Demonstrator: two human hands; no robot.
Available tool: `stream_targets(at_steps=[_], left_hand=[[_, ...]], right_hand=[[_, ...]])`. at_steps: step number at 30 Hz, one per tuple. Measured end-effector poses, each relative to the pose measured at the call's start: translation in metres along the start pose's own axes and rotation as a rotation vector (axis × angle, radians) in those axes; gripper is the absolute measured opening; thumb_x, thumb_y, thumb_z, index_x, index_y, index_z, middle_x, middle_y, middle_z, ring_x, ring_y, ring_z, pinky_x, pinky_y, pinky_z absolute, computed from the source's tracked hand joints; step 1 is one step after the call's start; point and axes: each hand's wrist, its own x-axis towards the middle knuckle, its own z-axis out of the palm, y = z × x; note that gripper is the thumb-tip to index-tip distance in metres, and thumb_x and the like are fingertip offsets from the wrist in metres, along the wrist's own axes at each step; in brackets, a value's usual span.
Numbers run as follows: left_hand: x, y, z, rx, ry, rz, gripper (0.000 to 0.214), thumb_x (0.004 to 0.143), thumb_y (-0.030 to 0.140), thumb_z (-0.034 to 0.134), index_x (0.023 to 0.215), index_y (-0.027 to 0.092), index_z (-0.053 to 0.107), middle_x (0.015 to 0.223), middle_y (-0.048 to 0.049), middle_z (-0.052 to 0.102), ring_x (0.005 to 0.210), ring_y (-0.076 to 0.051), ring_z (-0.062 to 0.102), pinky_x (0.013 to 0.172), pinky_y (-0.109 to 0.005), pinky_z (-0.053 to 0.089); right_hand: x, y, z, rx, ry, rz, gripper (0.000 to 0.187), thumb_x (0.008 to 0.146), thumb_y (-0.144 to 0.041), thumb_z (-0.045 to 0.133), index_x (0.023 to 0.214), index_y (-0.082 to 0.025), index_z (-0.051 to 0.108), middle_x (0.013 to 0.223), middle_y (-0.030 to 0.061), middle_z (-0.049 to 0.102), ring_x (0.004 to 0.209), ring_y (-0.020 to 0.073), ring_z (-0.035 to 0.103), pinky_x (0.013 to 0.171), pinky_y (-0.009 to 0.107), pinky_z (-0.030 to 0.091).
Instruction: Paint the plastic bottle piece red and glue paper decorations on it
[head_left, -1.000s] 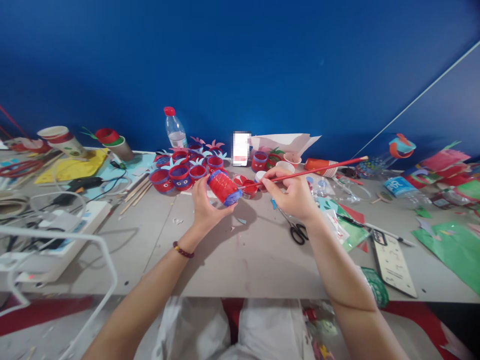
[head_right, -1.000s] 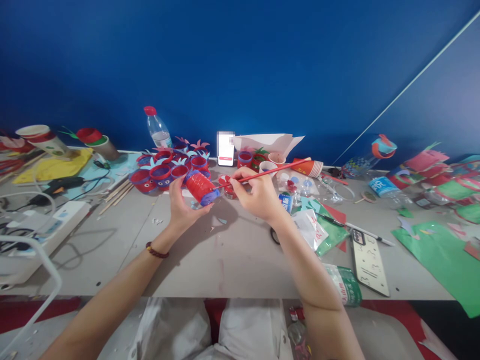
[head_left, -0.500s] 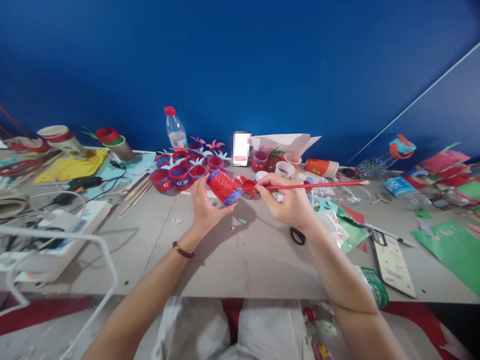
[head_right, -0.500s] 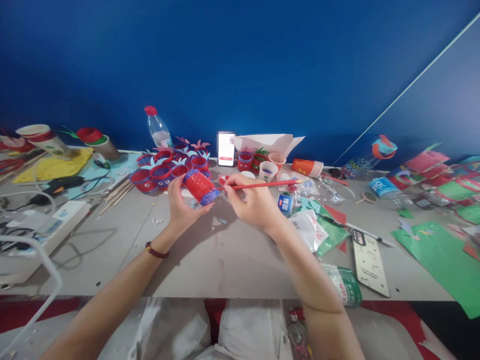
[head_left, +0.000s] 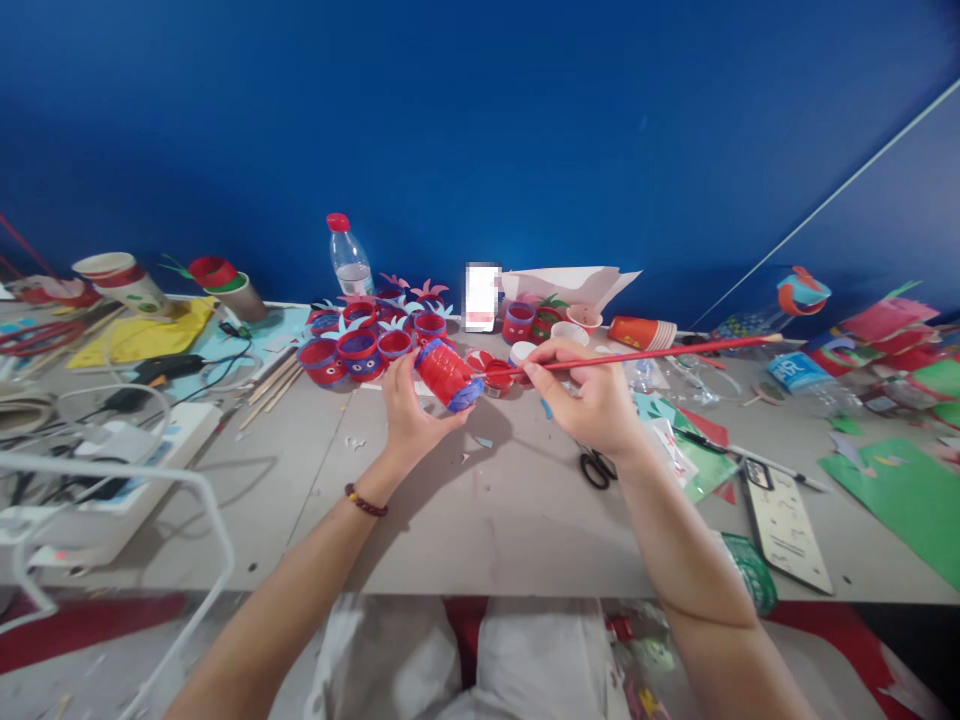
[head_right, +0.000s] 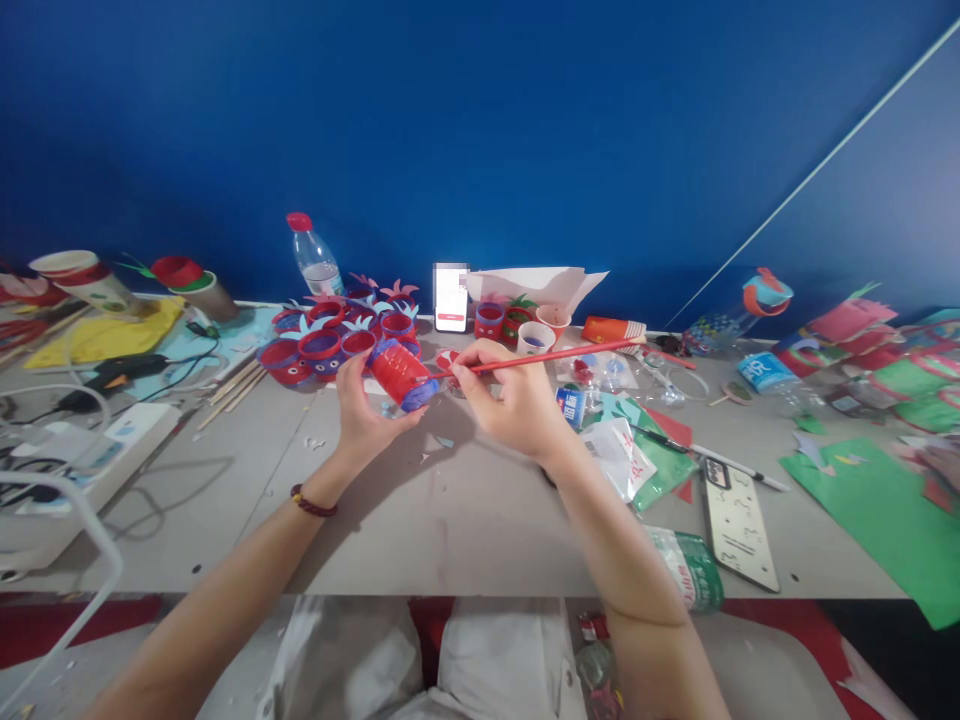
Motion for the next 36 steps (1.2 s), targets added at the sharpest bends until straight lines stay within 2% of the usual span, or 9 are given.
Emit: stream_targets(at_steps=[9,18,24,29,32,36], left_hand=[[0.001,-0.002,0.0,-0.013,0.012,-0.006,0.102,0.053,0.048,0.087,0.137,0.024,0.034,0.13,-0.0141,0.047,0.122,-0.035,0.048,0.102,-0.054,0.043],[0.001,0.0,-0.001,-0.024,0.033,0.008,0.101,0.054,0.051,0.085,0.137,0.024,0.035,0.128,-0.0135,0.047,0.121,-0.034,0.049,0.103,-0.054,0.042],[0.001,0.0,-0.001,-0.045,0.026,0.006,0.101,0.055,0.052,0.085,0.137,0.025,0.034,0.129,-0.0139,0.046,0.121,-0.034,0.049,0.102,-0.054,0.043],[0.002,0.001,-0.001,-0.07,0.025,0.015,0.099,0.055,0.05,0.085,0.137,0.024,0.036,0.128,-0.0135,0.047,0.121,-0.034,0.049,0.102,-0.053,0.043],[0.002,0.001,-0.001,-0.077,0.026,0.047,0.1,0.055,0.048,0.086,0.138,0.025,0.035,0.129,-0.0133,0.048,0.122,-0.034,0.049,0.102,-0.053,0.042],[0.003,0.004,-0.001,-0.127,-0.002,0.089,0.103,0.055,0.042,0.087,0.141,0.025,0.033,0.131,-0.014,0.048,0.122,-0.033,0.05,0.101,-0.052,0.045]], right_hand=[[0.002,0.007,0.004,0.062,-0.007,0.052,0.014,0.091,-0.028,0.057,0.081,-0.019,0.062,0.08,0.0039,0.069,0.076,0.0171,0.068,0.063,0.028,0.053],[0.004,0.011,-0.001,0.016,0.004,0.085,0.014,0.091,-0.027,0.056,0.082,-0.019,0.062,0.077,0.0034,0.067,0.07,0.0159,0.066,0.059,0.028,0.053],[0.006,0.016,-0.001,-0.039,0.023,0.044,0.014,0.092,-0.026,0.055,0.082,-0.019,0.061,0.076,0.0032,0.065,0.071,0.0167,0.064,0.058,0.029,0.051],[0.009,0.019,-0.002,-0.151,0.092,-0.021,0.012,0.09,-0.021,0.054,0.08,-0.02,0.06,0.076,0.0026,0.064,0.075,0.0178,0.063,0.068,0.034,0.051],[0.009,0.021,-0.003,-0.075,0.107,0.011,0.012,0.091,-0.024,0.055,0.081,-0.021,0.061,0.079,0.0029,0.065,0.076,0.0181,0.065,0.069,0.034,0.053],[0.009,0.025,-0.005,0.144,0.137,0.063,0.012,0.092,-0.032,0.059,0.09,-0.021,0.063,0.089,0.0033,0.066,0.076,0.017,0.069,0.071,0.035,0.059]])
